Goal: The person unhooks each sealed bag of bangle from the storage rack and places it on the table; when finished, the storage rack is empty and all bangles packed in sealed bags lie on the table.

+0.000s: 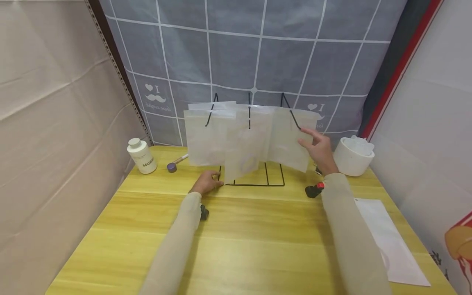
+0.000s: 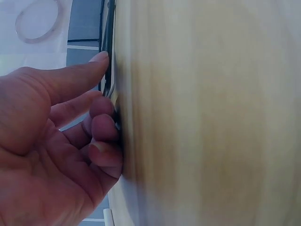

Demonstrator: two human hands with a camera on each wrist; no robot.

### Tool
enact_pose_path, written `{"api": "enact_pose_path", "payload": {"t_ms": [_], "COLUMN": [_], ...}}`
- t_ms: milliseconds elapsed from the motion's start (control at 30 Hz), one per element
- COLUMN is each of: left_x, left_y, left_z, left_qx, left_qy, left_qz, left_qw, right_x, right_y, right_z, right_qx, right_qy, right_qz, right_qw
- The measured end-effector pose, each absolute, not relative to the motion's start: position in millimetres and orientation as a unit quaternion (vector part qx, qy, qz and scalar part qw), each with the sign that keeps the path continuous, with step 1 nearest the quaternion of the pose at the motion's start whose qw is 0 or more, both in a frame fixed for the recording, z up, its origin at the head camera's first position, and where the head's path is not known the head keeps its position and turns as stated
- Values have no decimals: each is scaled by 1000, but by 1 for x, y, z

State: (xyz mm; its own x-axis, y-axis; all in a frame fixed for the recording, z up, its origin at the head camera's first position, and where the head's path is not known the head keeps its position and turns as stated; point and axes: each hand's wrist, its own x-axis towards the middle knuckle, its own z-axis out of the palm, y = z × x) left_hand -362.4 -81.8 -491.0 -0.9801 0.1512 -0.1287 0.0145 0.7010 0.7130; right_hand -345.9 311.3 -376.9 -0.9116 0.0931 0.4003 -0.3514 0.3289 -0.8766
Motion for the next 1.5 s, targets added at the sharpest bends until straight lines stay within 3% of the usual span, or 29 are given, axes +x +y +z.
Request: {"api": "enact_pose_path", "payload": {"t_ms": [200,500,967,1500], "left_x": [-362,-364,-360,-361], "left_y": [-80,-83,-84,-83], "left_z": [-491,-493,-489,-490], "left_qx": [44,49,68,55], "left_qy": [919,920,920,920], "left_qz": [382,379,375,376], "left_qw": [92,89,93,95], "right_x": [-329,-329,-281,-254], "right_y": [309,327,326,341], "right_z": [-369,-384,-369,-364], "right_qx": [88,118,149,240], "right_qy": [-814,-821,-851,-839], "right_qz": [546,520,454,348], "right_qw": [180,206,220,344]}}
